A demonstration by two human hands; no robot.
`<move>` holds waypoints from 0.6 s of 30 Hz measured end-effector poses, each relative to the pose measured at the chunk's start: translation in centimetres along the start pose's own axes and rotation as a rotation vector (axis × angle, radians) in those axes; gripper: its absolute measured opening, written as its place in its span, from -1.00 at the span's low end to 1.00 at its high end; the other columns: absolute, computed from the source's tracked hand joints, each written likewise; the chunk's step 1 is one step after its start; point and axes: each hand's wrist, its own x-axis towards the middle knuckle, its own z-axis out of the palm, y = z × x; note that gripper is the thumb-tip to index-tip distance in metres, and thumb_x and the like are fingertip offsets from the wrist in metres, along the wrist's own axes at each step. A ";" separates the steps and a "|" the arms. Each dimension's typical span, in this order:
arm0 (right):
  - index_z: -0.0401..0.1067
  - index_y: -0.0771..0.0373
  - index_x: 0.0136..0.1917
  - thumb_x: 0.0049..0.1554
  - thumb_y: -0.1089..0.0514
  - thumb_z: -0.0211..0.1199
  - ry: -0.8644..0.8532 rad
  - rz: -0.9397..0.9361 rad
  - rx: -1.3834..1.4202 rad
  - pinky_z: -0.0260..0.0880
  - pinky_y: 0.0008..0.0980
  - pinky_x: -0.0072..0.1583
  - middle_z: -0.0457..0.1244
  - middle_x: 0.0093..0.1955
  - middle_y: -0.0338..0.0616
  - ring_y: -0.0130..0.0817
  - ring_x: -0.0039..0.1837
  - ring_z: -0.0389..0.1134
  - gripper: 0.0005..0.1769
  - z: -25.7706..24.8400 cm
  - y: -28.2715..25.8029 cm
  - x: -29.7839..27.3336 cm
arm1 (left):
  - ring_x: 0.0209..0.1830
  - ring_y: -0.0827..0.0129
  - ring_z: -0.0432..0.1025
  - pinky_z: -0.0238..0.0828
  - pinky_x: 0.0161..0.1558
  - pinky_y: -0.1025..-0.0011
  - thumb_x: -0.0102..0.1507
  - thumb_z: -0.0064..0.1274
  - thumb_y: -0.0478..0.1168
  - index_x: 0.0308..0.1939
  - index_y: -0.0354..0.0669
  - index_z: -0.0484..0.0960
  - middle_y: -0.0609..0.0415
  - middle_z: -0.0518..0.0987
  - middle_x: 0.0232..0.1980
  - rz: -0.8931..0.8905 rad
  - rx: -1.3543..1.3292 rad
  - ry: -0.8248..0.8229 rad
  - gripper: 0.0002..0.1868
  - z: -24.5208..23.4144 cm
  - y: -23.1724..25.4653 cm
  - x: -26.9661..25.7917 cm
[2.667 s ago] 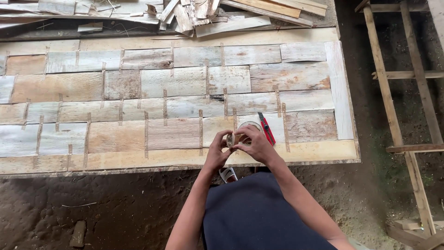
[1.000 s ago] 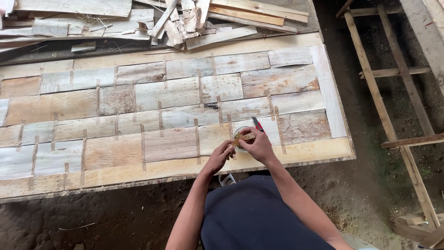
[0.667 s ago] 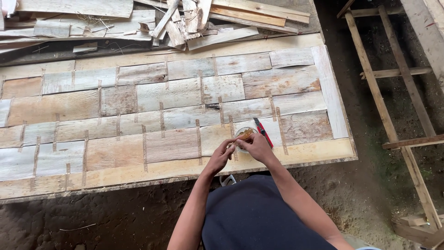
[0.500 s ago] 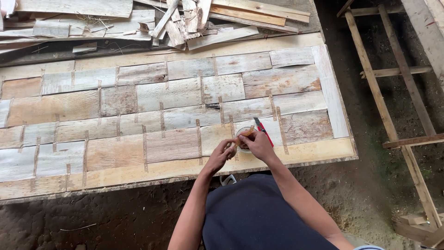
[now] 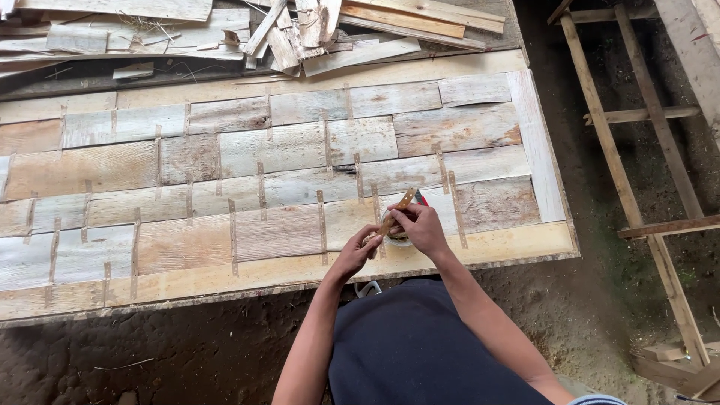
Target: Applying wood filler and thin wooden strips to fill gaps in a decorative wooden panel
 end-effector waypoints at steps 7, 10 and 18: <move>0.57 0.48 0.03 0.22 0.28 0.29 0.008 0.040 0.012 0.60 -0.35 -0.15 0.42 -0.22 0.24 -0.20 -0.25 0.51 -0.81 -0.1 -0.1 0.2 | -0.39 0.46 0.42 0.40 -0.24 0.53 0.42 0.03 -0.15 -0.04 -0.08 0.63 0.03 0.58 -0.37 0.004 -0.009 0.020 -0.86 0.9 2.3 -0.8; 0.57 0.49 0.03 0.23 0.28 0.27 0.020 0.049 0.038 0.61 -0.32 -0.13 0.41 -0.22 0.27 -0.20 -0.25 0.50 -0.80 -0.4 0.1 0.4 | -0.38 0.48 0.33 0.49 -0.04 0.38 0.42 0.04 -0.19 -0.09 -0.12 0.65 -0.01 0.63 -0.29 0.028 -0.054 0.024 -0.87 1.5 3.6 -1.4; 0.53 0.55 0.05 0.23 0.35 0.24 0.096 0.047 0.163 0.65 -0.20 -0.15 0.38 -0.15 0.42 -0.01 -0.20 0.50 -0.82 -1.4 1.6 1.1 | -0.21 0.37 0.41 0.57 0.00 0.21 0.39 0.12 -0.14 -0.19 -0.21 0.67 -0.05 0.54 0.11 0.051 0.010 0.037 -0.80 0.9 1.2 -0.7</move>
